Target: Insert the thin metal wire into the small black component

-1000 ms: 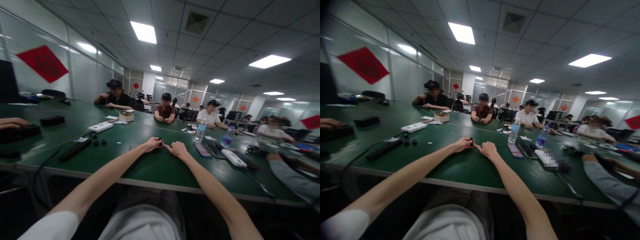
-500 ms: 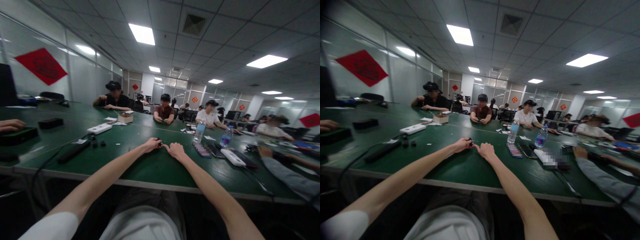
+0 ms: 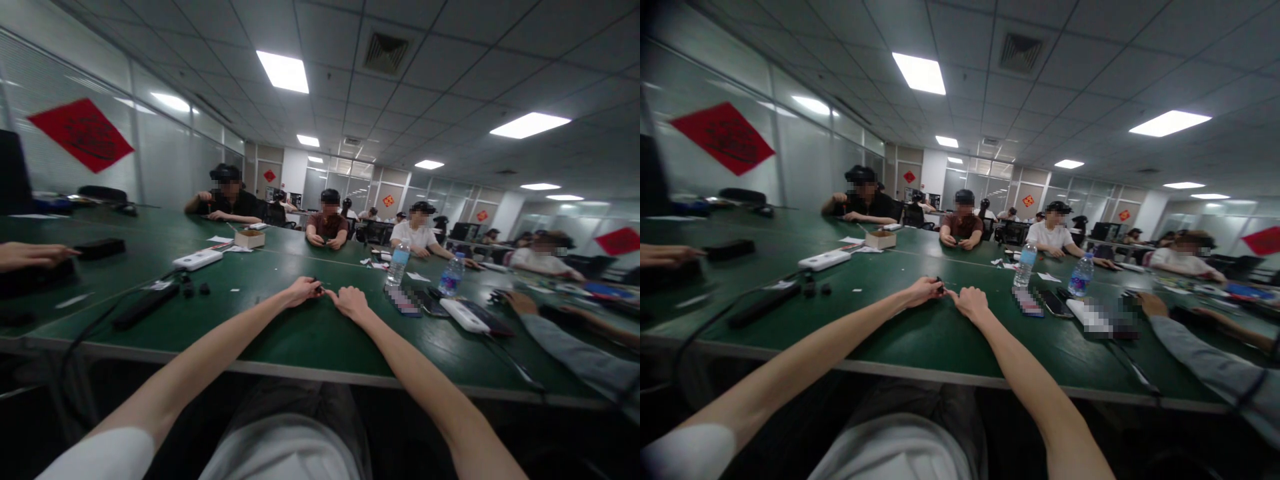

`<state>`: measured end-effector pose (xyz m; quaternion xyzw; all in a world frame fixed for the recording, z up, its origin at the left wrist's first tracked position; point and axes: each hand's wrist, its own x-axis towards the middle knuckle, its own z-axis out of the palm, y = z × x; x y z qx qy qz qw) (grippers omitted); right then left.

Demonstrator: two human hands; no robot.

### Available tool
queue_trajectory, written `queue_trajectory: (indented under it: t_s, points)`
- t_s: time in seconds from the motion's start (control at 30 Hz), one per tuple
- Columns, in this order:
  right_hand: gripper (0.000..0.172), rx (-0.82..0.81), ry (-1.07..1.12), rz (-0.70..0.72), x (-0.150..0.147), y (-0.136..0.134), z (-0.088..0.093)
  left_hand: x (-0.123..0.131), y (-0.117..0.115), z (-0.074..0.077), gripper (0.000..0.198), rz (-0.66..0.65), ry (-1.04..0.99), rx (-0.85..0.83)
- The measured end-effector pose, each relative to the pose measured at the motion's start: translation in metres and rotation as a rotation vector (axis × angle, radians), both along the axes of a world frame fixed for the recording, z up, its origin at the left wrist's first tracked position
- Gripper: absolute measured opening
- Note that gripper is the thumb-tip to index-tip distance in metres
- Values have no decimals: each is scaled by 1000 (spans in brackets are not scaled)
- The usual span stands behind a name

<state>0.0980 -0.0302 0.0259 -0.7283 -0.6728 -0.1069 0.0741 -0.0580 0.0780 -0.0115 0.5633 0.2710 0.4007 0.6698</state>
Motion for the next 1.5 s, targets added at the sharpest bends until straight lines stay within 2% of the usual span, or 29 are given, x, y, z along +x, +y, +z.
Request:
queue_trajectory:
  t_s: [0.23,0.5,0.8,1.07,1.27,1.5]
  points:
    - [82,38,-20,28,8,13,-10,-4,-2,3,14,-39,-30,-14]
    - [80,2,-84,82,14,14,-8,-7,-4,3,8,-84,-56,-18]
    - [78,10,-81,85,14,14,-10,-7,4,-4,10,-101,-53,-3]
    - [79,-28,-42,39,8,7,-5,-5,5,-2,14,-88,-12,-14]
    - [82,9,36,17,9,13,-10,-3,6,-2,16,-80,2,-14]
    - [91,66,281,-160,32,33,-8,6,-5,-4,9,-200,38,-13]
